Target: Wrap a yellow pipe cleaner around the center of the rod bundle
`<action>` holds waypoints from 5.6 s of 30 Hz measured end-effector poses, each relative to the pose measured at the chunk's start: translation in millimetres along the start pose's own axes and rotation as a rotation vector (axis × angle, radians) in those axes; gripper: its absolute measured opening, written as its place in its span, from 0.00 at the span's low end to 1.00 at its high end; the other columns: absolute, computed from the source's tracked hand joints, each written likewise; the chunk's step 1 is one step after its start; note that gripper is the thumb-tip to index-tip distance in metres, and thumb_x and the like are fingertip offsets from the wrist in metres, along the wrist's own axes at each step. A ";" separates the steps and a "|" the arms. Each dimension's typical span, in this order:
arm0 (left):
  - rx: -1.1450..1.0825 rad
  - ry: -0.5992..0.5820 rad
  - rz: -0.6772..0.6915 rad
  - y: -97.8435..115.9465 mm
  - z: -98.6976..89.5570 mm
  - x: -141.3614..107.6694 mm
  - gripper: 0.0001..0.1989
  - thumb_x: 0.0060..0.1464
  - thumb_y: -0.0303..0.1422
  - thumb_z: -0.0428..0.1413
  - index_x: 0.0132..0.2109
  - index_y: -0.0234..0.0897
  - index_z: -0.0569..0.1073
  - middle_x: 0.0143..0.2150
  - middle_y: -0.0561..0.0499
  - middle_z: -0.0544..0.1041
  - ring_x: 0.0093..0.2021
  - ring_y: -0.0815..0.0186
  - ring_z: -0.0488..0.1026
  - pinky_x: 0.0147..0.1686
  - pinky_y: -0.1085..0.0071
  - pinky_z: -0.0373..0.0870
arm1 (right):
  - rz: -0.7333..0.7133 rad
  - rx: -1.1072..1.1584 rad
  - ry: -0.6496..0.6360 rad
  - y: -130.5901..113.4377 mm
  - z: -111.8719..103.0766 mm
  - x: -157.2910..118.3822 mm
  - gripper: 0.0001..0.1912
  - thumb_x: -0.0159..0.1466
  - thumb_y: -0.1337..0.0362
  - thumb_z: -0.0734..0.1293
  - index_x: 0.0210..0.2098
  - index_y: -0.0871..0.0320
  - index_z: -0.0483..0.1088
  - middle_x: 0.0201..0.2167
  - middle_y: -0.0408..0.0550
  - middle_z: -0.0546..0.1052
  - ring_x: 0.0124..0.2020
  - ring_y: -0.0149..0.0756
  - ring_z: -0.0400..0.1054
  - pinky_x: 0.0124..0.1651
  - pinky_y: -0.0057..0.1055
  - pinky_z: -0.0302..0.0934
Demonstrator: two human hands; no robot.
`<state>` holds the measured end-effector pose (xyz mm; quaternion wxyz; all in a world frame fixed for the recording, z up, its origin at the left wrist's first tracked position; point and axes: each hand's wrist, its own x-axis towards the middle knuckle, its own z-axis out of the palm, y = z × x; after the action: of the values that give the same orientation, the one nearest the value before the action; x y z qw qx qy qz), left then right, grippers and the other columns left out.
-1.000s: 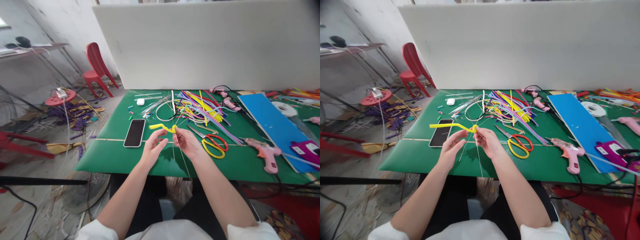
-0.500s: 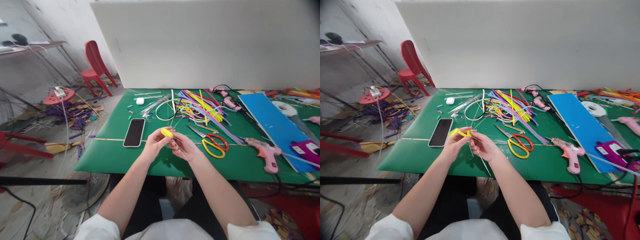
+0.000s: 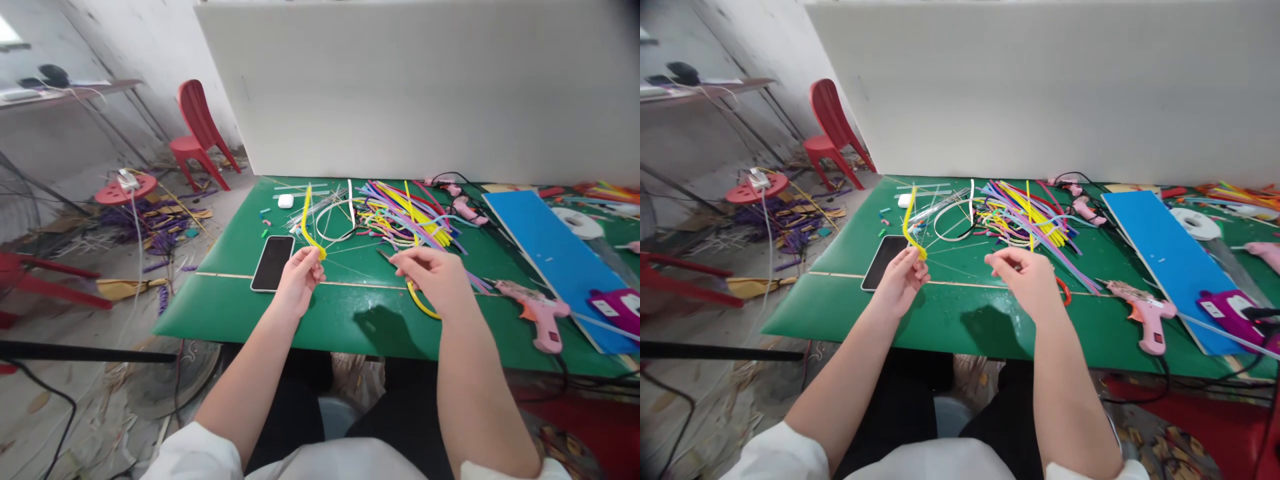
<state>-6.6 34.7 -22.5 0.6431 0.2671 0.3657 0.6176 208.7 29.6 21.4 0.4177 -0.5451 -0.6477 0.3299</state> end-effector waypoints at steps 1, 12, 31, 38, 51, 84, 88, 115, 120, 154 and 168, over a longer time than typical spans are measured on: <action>0.002 -0.002 -0.023 -0.2 2.1 -1.1 0.12 0.43 0.34 0.62 0.30 0.35 0.66 0.18 0.61 0.60 0.17 0.79 0.58 0.18 0.82 0.58 | -0.115 -0.071 0.128 -0.4 0.2 0.5 0.11 0.57 0.57 0.65 0.29 0.57 0.75 0.24 0.45 0.76 0.23 0.31 0.66 0.25 0.28 0.61; 0.085 -0.029 -0.195 1.1 22.4 -9.9 0.12 0.44 0.36 0.62 0.31 0.34 0.69 0.13 0.61 0.64 0.10 0.81 0.55 0.11 0.84 0.53 | -0.533 -0.254 -0.002 18.3 45.8 9.4 0.07 0.59 0.63 0.65 0.35 0.55 0.75 0.32 0.47 0.78 0.36 0.36 0.69 0.41 0.34 0.62; 0.296 0.147 0.064 -16.5 32.9 -67.3 0.16 0.51 0.40 0.55 0.44 0.37 0.75 0.50 0.46 0.73 0.55 0.61 0.66 0.54 0.67 0.60 | -0.464 -0.165 0.243 14.7 70.9 -6.1 0.10 0.62 0.62 0.61 0.38 0.54 0.74 0.32 0.47 0.77 0.34 0.34 0.70 0.38 0.30 0.63; -0.100 0.254 -0.010 -24.5 36.4 -45.3 0.13 0.50 0.41 0.55 0.39 0.38 0.73 0.45 0.49 0.75 0.50 0.65 0.69 0.45 0.71 0.64 | -0.583 -0.215 0.194 18.8 88.6 -13.5 0.15 0.63 0.68 0.58 0.45 0.52 0.72 0.32 0.48 0.73 0.34 0.32 0.68 0.37 0.27 0.63; -0.254 0.217 -0.049 -18.3 17.0 -37.7 0.07 0.45 0.34 0.61 0.33 0.35 0.74 0.34 0.52 0.76 0.39 0.70 0.73 0.39 0.73 0.65 | -0.640 -0.158 0.166 19.8 98.5 -17.3 0.09 0.61 0.67 0.62 0.36 0.56 0.74 0.32 0.49 0.77 0.35 0.33 0.70 0.41 0.28 0.64; 0.808 0.233 0.554 67.9 -59.1 -16.4 0.17 0.47 0.36 0.58 0.45 0.35 0.74 0.39 0.47 0.78 0.42 0.61 0.74 0.49 0.59 0.67 | 0.103 0.722 -0.093 10.9 13.6 4.9 0.06 0.54 0.62 0.69 0.30 0.56 0.71 0.21 0.40 0.75 0.19 0.26 0.67 0.22 0.24 0.63; 0.692 -0.166 0.358 63.5 -45.1 -14.3 0.24 0.50 0.41 0.55 0.53 0.38 0.68 0.49 0.43 0.74 0.52 0.55 0.68 0.52 0.55 0.64 | 0.260 0.933 -0.214 12.8 20.5 9.2 0.07 0.53 0.61 0.69 0.28 0.58 0.69 0.20 0.39 0.74 0.15 0.22 0.65 0.18 0.19 0.59; 0.694 -0.477 -0.267 -23.5 3.7 51.5 0.15 0.45 0.41 0.60 0.36 0.32 0.74 0.29 0.48 0.77 0.28 0.65 0.76 0.29 0.72 0.73 | 0.218 0.315 -0.348 51.6 16.6 38.7 0.13 0.53 0.58 0.68 0.36 0.57 0.74 0.34 0.47 0.76 0.37 0.33 0.69 0.33 0.26 0.64; 0.712 -0.531 -0.353 -30.8 9.5 45.0 0.15 0.44 0.41 0.60 0.33 0.31 0.75 0.26 0.48 0.76 0.27 0.68 0.74 0.30 0.71 0.72 | 0.067 0.164 -0.473 49.8 21.1 46.5 0.15 0.51 0.59 0.69 0.38 0.57 0.74 0.32 0.46 0.77 0.34 0.33 0.69 0.36 0.31 0.62; 0.596 -0.544 -0.251 -21.3 -0.3 40.4 0.17 0.45 0.43 0.58 0.33 0.31 0.77 0.32 0.45 0.78 0.35 0.62 0.74 0.38 0.66 0.71 | -0.081 0.162 -0.256 46.7 52.7 35.9 0.09 0.53 0.59 0.67 0.31 0.57 0.72 0.31 0.44 0.75 0.33 0.33 0.70 0.35 0.29 0.64; 0.903 -0.551 -0.103 -26.3 -6.3 40.6 0.18 0.49 0.44 0.53 0.33 0.33 0.78 0.31 0.49 0.79 0.36 0.62 0.75 0.36 0.71 0.70 | 0.107 0.178 -0.374 50.6 53.2 38.3 0.10 0.51 0.57 0.68 0.24 0.58 0.68 0.21 0.40 0.70 0.19 0.26 0.60 0.21 0.25 0.52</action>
<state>2.8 71.7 -52.9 0.5660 0.6514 0.4251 0.2732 180.4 78.2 -39.4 0.3186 -0.4689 -0.6524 0.5030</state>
